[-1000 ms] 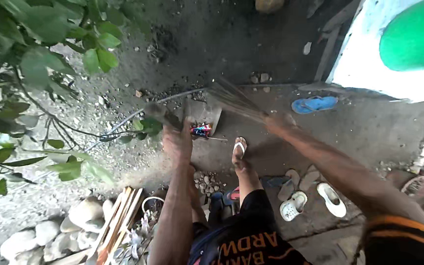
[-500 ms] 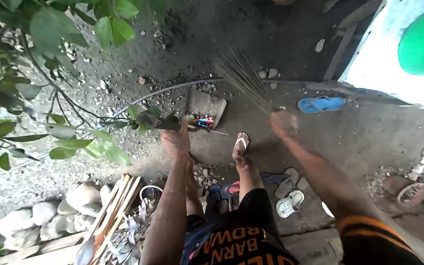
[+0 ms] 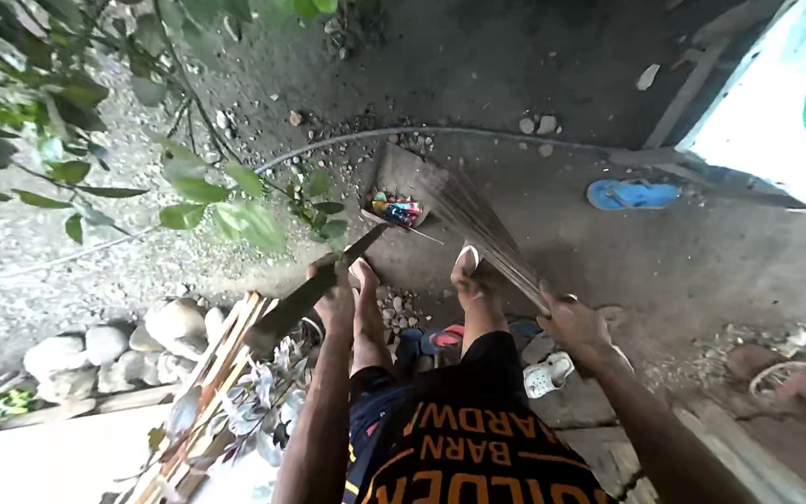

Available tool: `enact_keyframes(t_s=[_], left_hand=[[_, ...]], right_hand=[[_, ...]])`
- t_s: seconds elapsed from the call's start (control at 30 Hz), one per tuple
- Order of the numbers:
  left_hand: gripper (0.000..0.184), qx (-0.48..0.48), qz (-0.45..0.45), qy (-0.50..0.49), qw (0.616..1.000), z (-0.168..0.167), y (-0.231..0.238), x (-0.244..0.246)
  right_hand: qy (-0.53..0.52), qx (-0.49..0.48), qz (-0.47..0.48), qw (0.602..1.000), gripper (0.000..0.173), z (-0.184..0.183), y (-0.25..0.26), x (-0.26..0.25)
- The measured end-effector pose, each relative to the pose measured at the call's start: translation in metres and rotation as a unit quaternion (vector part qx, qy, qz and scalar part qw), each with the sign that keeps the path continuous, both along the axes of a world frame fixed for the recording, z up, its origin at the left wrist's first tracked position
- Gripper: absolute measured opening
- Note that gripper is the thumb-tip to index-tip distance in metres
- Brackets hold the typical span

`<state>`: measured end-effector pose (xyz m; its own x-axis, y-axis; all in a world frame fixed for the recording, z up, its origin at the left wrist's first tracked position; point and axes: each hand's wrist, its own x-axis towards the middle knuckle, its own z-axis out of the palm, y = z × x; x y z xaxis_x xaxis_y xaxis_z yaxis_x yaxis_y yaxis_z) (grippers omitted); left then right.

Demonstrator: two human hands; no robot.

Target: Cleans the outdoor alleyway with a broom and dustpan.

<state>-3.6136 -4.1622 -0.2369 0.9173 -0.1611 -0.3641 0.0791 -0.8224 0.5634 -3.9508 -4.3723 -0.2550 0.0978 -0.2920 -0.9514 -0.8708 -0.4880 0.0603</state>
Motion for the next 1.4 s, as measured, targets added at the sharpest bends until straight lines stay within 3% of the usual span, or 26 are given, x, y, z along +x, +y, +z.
enact_keyframes(t_s=[0.07, 0.27, 0.4, 0.47, 0.57, 0.83, 0.9, 1.0, 1.1, 1.2, 1.3, 1.4], left_hand=[[0.027, -0.074, 0.014, -0.015, 0.997, 0.000, 0.043, 0.003], [0.025, -0.189, 0.020, -0.037, 0.981, 0.049, 0.123, 0.004], [0.018, -0.191, 0.014, -0.027, 0.981, 0.070, 0.142, 0.005], [0.024, -0.151, 0.031, -0.010, 0.988, 0.082, 0.142, -0.001], [0.042, -0.058, 0.048, 0.034, 0.997, 0.108, 0.116, -0.006], [0.022, -0.186, -0.213, 0.117, 0.952, 0.082, 0.061, 0.015], [0.029, -0.172, -0.274, 0.124, 0.938, 0.081, 0.024, 0.003], [0.047, -0.112, -0.327, 0.156, 0.925, 0.108, -0.025, -0.032], [0.028, -0.117, -0.351, 0.166, 0.914, 0.107, -0.048, -0.050], [0.021, -0.162, -0.381, 0.182, 0.892, 0.092, -0.049, -0.057], [0.019, -0.190, -0.366, 0.159, 0.897, 0.082, -0.033, -0.063], [0.018, -0.196, -0.344, 0.160, 0.904, 0.084, -0.009, -0.057]], right_hand=[[0.025, -0.008, -0.052, 0.998, 0.076, 0.005, 0.011, -0.023], [0.058, -0.031, -0.145, 0.987, 0.081, 0.004, 0.025, -0.061], [0.029, -0.030, -0.248, 0.968, 0.084, 0.007, 0.038, -0.075], [0.023, -0.027, -0.300, 0.953, 0.083, 0.018, 0.059, -0.084], [0.021, -0.023, -0.392, 0.919, 0.069, 0.041, 0.101, -0.091], [0.019, -0.056, -0.673, 0.737, 0.053, 0.090, 0.271, -0.113], [0.022, -0.055, -0.704, 0.708, 0.055, 0.087, 0.301, -0.123], [0.025, -0.063, -0.729, 0.681, 0.063, 0.080, 0.331, -0.141], [0.020, -0.057, -0.712, 0.699, 0.054, 0.099, 0.313, -0.151], [0.022, -0.052, -0.687, 0.724, 0.052, 0.108, 0.276, -0.163], [0.018, -0.085, -0.626, 0.775, 0.050, 0.088, 0.254, -0.191], [-0.004, -0.101, -0.589, 0.802, 0.045, 0.078, 0.221, -0.200]])
